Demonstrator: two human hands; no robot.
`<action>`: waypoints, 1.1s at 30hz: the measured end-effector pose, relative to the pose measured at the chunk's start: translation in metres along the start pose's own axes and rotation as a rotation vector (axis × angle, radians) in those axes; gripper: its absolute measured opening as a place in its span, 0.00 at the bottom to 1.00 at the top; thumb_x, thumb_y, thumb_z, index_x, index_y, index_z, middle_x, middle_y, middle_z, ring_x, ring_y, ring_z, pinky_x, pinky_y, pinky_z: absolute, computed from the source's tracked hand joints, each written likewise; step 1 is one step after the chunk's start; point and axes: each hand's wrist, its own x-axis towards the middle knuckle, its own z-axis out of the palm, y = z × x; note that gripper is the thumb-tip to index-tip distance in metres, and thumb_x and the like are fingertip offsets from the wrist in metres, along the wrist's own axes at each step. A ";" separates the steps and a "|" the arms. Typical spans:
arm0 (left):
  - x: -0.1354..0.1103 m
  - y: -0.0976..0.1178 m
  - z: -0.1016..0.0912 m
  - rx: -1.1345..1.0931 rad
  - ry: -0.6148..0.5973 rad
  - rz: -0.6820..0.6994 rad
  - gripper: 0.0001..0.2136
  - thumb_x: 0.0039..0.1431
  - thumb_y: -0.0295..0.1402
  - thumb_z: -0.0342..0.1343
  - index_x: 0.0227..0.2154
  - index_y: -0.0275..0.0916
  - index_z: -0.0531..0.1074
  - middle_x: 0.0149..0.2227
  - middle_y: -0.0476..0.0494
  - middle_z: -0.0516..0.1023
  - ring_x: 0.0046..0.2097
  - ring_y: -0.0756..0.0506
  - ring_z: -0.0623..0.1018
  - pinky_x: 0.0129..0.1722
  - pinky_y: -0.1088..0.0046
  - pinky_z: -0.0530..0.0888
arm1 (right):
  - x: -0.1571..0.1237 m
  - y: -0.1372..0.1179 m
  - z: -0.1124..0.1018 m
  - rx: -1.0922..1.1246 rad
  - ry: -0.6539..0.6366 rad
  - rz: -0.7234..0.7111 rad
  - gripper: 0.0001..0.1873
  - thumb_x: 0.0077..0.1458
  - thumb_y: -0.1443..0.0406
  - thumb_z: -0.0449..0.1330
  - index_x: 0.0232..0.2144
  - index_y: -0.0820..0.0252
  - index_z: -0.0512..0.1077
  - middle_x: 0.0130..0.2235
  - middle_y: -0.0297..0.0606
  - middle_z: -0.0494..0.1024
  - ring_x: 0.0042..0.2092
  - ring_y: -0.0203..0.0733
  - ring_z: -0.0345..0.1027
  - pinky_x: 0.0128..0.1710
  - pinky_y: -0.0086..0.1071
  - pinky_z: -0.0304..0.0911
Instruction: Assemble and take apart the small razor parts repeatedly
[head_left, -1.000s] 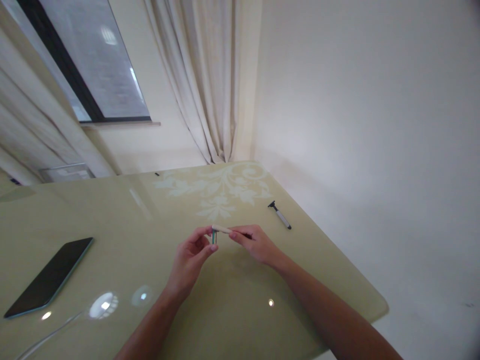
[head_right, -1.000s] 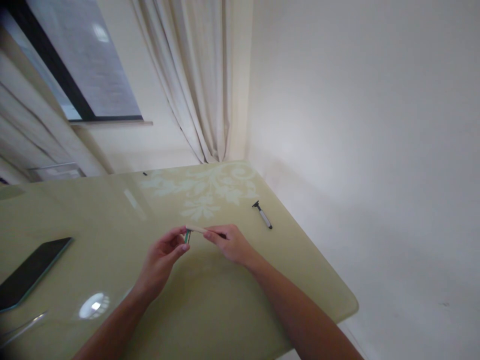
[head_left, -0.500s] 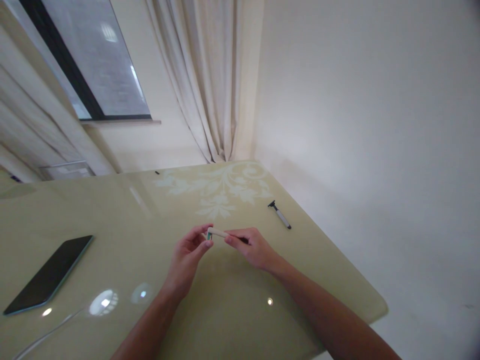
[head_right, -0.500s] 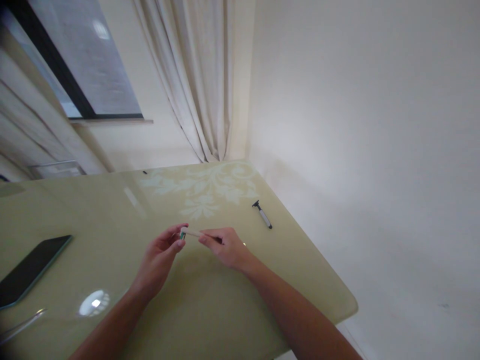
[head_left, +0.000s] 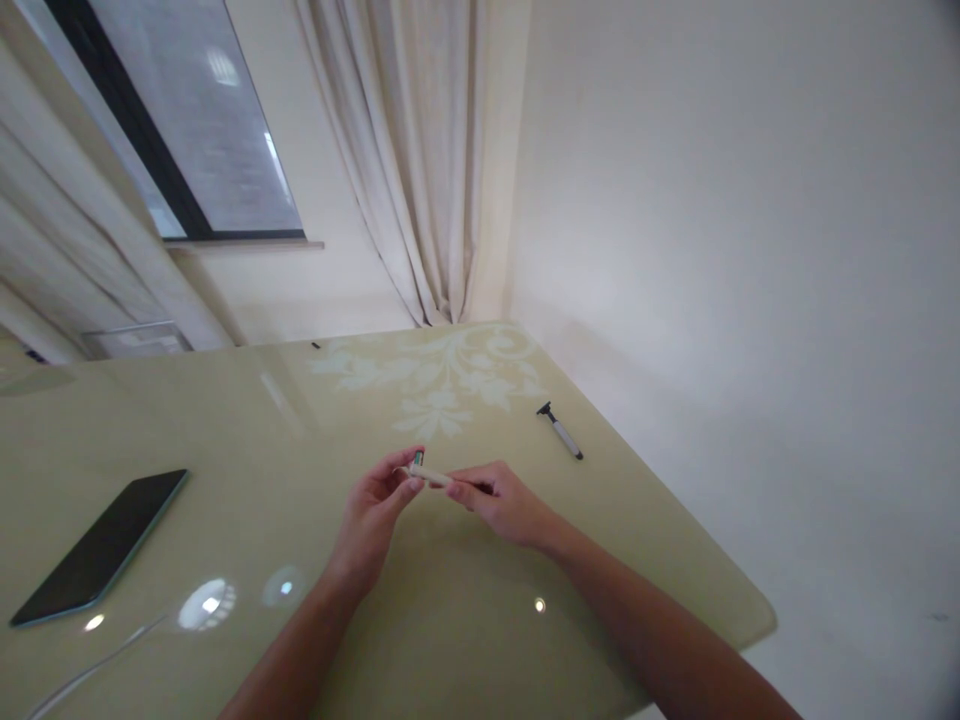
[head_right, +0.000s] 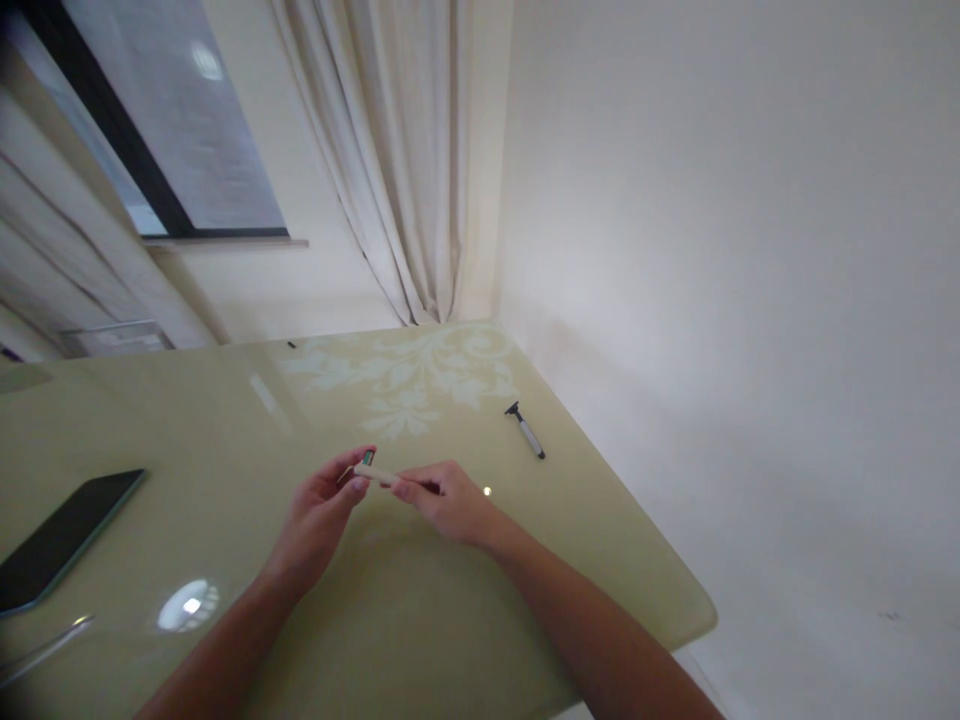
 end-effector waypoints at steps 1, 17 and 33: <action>0.000 0.000 0.000 -0.014 0.005 -0.001 0.24 0.46 0.43 0.75 0.47 0.42 0.83 0.32 0.49 0.77 0.35 0.49 0.72 0.39 0.74 0.69 | 0.000 0.001 -0.001 0.050 -0.063 0.033 0.28 0.68 0.47 0.56 0.52 0.60 0.82 0.23 0.28 0.59 0.25 0.33 0.48 0.25 0.29 0.44; 0.000 0.004 0.002 -0.081 0.011 -0.021 0.24 0.43 0.43 0.77 0.45 0.44 0.85 0.30 0.50 0.76 0.33 0.51 0.69 0.39 0.75 0.68 | 0.001 -0.003 -0.005 0.026 -0.066 0.025 0.29 0.68 0.47 0.56 0.50 0.65 0.82 0.23 0.28 0.56 0.25 0.33 0.47 0.25 0.28 0.44; 0.000 0.001 -0.001 -0.003 -0.018 0.003 0.24 0.46 0.43 0.75 0.47 0.41 0.84 0.32 0.48 0.77 0.34 0.49 0.70 0.37 0.74 0.68 | 0.002 0.000 -0.011 -0.111 0.039 -0.030 0.26 0.68 0.49 0.56 0.41 0.64 0.84 0.24 0.28 0.58 0.26 0.33 0.49 0.27 0.29 0.45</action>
